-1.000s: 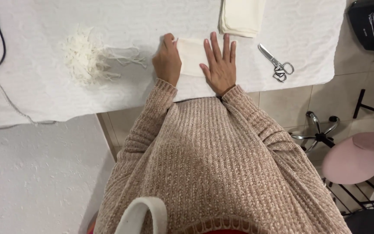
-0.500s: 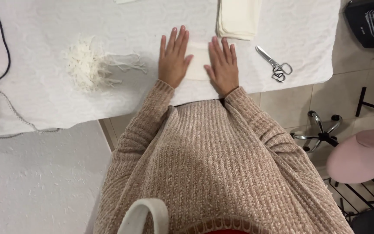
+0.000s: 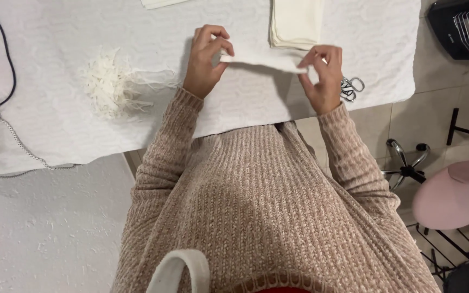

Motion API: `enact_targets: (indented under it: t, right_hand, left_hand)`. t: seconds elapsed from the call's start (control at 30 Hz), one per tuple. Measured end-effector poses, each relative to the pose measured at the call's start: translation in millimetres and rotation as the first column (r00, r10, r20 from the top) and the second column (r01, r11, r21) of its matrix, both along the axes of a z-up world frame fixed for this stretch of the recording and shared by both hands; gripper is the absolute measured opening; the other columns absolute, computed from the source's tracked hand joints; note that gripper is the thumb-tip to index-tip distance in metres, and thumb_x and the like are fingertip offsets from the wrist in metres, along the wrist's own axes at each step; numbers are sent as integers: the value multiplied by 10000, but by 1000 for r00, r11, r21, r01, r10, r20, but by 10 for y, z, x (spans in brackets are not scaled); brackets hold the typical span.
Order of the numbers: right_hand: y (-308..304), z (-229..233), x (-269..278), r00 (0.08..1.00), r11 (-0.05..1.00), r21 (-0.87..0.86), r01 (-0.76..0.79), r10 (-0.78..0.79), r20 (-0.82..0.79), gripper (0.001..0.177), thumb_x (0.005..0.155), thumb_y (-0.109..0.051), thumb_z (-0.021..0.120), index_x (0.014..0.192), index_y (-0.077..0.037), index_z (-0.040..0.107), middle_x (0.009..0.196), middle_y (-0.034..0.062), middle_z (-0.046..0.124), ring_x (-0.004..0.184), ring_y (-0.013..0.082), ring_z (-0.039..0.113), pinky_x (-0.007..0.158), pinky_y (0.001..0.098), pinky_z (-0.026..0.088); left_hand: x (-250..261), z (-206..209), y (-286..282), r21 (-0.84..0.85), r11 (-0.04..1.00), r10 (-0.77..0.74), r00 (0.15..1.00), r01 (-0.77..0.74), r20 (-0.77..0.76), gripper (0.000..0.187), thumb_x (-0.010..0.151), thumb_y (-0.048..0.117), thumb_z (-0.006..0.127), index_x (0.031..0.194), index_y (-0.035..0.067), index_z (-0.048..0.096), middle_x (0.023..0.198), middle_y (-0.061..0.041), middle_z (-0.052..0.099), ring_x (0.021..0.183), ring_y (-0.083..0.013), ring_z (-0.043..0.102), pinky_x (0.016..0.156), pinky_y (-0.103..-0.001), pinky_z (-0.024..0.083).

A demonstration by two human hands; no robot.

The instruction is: Fold and turn inside out small white fabric pieces, possibly for leather good linings.

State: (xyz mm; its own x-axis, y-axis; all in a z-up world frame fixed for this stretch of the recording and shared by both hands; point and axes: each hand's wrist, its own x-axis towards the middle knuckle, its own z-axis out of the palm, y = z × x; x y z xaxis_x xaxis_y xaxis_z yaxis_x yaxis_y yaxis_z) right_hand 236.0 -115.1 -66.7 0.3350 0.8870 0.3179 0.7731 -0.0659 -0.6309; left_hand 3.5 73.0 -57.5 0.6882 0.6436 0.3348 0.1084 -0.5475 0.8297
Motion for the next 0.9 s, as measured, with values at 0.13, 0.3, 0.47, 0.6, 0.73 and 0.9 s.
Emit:
enact_targets:
  t: [0.13, 0.3, 0.47, 0.6, 0.73, 0.9]
  right_hand:
    - [-375, -367, -173, 993, 996, -8, -89, 90, 76, 316, 767, 67, 839, 868, -142, 624, 1072, 32, 646, 1070, 265, 554, 983, 492, 458]
    - [-560, -416, -501, 953, 968, -136, -212, 236, 190, 116, 886, -77, 769, 819, -91, 675, 1114, 52, 712, 1139, 261, 590, 1026, 401, 488]
    - [108, -439, -781, 952, 972, -172, -160, 198, 234, 461, 988, -155, 716, 1377, -111, 473, 1493, 67, 417, 1396, 281, 366, 1190, 474, 304]
    - [254, -777, -833, 854, 818, -567, -98, 362, 374, 709, 1040, -618, 86, 1631, -228, 99, 1686, 14, 0, 1543, 240, -44, 1273, 495, -65]
    - [191, -670, -788, 871, 793, -607, -49, 332, 363, 754, 1036, -669, 121, 1632, -208, 82, 1695, 23, 4, 1543, 241, -46, 1254, 495, -85]
    - [319, -282, -744, 989, 967, -244, -72, 102, 110, 514, 1016, -247, 570, 1443, -4, 419, 1485, 155, 477, 1334, 305, 475, 1145, 482, 366]
  left_hand:
    - [-173, -462, -185, 24, 999, 40, 997, -38, -63, 255, 750, -161, 705, 783, 83, 638, 1194, -64, 583, 1133, -251, 515, 1006, -384, 525]
    - [-451, -648, -401, 46, 981, 192, 971, -187, -142, 269, 859, -177, 479, 892, 63, 593, 1075, -95, 599, 1107, -284, 541, 1055, -425, 451]
    - [-90, -759, -424, 111, 905, 419, 815, -411, -400, 365, 886, 163, 712, 1180, 13, 555, 1056, -100, 639, 940, -219, 611, 852, -327, 545]
    - [-2, -869, -551, 341, 881, 470, 688, -328, -553, 710, 837, 452, 826, 1342, 80, 492, 1169, -64, 601, 1048, -214, 558, 920, -341, 464]
    - [-126, -934, -570, 302, 887, 459, 732, -349, -503, 700, 794, 391, 876, 1297, 75, 506, 1131, -63, 577, 1018, -210, 546, 925, -353, 466]
    - [-43, -965, -541, 250, 914, 404, 661, -320, -632, 524, 737, 467, 874, 1018, 103, 623, 902, -34, 635, 851, -207, 475, 795, -351, 380]
